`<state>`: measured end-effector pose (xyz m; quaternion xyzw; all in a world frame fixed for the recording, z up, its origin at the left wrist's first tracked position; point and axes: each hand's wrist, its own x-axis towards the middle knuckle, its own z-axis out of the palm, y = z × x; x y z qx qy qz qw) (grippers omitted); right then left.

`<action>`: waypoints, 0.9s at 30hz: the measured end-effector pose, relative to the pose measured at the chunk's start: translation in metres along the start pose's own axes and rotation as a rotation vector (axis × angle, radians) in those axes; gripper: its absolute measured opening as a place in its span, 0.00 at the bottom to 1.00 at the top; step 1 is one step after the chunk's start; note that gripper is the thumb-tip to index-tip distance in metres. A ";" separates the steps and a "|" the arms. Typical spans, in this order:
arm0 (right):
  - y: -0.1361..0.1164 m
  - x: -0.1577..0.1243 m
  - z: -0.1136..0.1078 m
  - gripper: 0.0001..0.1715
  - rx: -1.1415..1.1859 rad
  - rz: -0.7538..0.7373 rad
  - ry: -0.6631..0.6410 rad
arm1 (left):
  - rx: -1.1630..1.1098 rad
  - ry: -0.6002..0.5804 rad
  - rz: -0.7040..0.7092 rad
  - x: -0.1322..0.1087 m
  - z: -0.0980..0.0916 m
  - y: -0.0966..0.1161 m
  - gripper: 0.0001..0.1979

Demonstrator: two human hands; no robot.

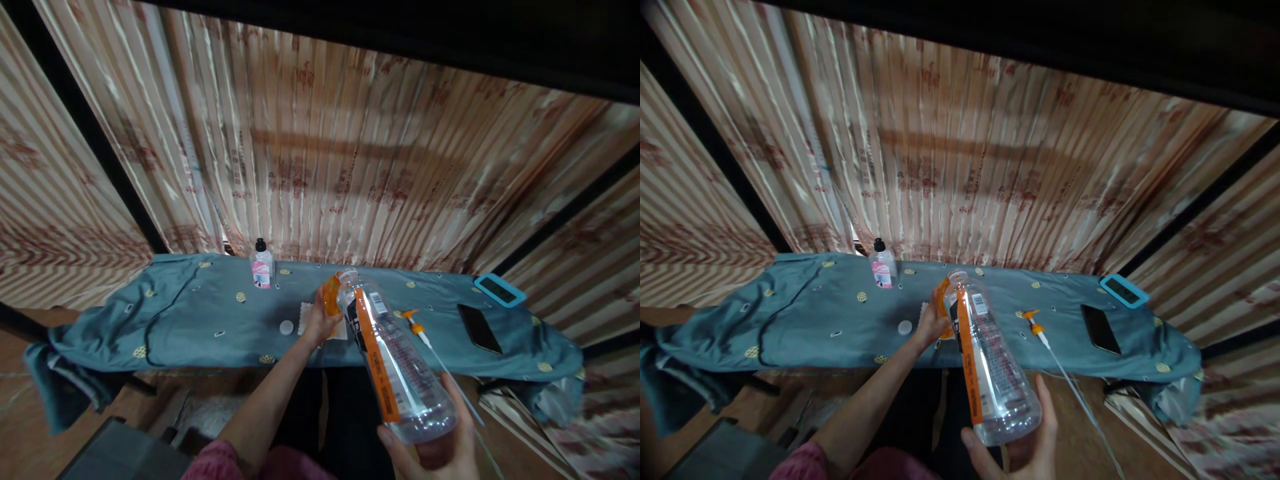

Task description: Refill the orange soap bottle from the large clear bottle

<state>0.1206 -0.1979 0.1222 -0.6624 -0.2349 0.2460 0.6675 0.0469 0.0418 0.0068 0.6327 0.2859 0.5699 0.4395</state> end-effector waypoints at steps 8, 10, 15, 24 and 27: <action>0.005 0.000 -0.001 0.69 0.083 0.012 -0.044 | 0.057 -0.011 -0.098 0.003 -0.002 0.013 0.36; 0.004 0.000 -0.001 0.68 0.079 -0.019 -0.051 | 0.055 -0.007 -0.107 0.004 -0.002 0.016 0.36; 0.001 0.002 -0.002 0.68 0.025 -0.043 -0.077 | 0.051 0.000 -0.124 0.004 0.000 0.021 0.38; 0.005 0.006 -0.005 0.70 -0.037 -0.053 -0.052 | 0.038 0.000 -0.076 -0.001 0.000 0.013 0.38; 0.007 0.004 -0.004 0.69 -0.039 -0.062 -0.046 | 0.009 -0.008 -0.045 -0.002 0.000 0.009 0.39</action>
